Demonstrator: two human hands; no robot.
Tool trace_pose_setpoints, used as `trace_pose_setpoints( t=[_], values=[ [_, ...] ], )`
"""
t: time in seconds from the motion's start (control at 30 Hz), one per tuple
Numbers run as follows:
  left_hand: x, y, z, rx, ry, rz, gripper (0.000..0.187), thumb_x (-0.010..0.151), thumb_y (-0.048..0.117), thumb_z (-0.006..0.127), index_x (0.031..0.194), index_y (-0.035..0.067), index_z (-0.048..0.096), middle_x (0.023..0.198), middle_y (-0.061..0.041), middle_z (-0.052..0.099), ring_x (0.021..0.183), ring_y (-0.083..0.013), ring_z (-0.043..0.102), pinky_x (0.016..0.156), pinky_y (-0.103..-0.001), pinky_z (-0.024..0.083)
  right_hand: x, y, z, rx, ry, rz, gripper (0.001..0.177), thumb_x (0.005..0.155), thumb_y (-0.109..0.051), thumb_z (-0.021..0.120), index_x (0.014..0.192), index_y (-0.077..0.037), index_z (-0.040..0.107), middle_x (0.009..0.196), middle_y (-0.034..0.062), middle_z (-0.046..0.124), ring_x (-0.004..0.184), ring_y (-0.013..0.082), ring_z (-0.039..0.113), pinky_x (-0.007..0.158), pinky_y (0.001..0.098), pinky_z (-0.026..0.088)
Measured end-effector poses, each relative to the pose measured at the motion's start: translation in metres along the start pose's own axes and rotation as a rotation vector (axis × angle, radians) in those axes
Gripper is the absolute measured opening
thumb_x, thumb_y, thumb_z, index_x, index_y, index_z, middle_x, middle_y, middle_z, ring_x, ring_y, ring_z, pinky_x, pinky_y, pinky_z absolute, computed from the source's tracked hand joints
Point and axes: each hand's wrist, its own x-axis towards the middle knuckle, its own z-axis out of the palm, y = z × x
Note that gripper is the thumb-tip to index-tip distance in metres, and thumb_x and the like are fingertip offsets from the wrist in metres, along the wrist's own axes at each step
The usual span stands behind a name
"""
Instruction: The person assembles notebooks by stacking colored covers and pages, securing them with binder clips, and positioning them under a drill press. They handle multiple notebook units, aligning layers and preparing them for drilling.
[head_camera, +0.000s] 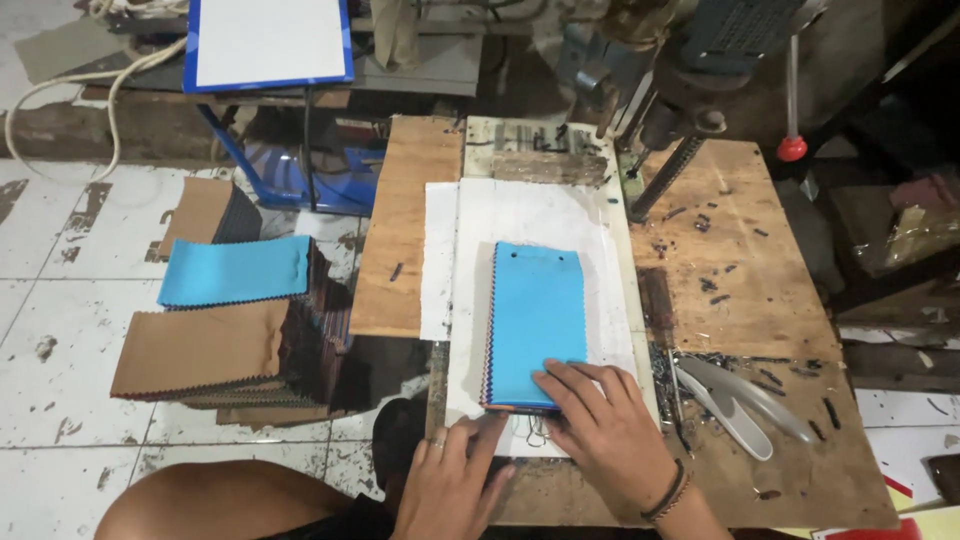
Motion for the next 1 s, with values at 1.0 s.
trace_pose_setpoints(
  t=[1.0],
  values=[
    [0.012, -0.008, -0.025, -0.426, 0.169, -0.166, 0.041, 0.102, 0.034, 0.059, 0.138, 0.015, 0.054, 0.127, -0.013, 0.058, 0.105, -0.0296, 0.065, 0.083, -0.041, 0.053, -0.014, 0.01, -0.006, 0.212, -0.015, 0.059, 0.051, 0.091, -0.022, 0.073, 0.14, -0.015, 0.058, 0.152, 0.0143, 0.05, 0.136, 0.0362, 0.05, 0.112, 0.0551, 0.047]
  ],
)
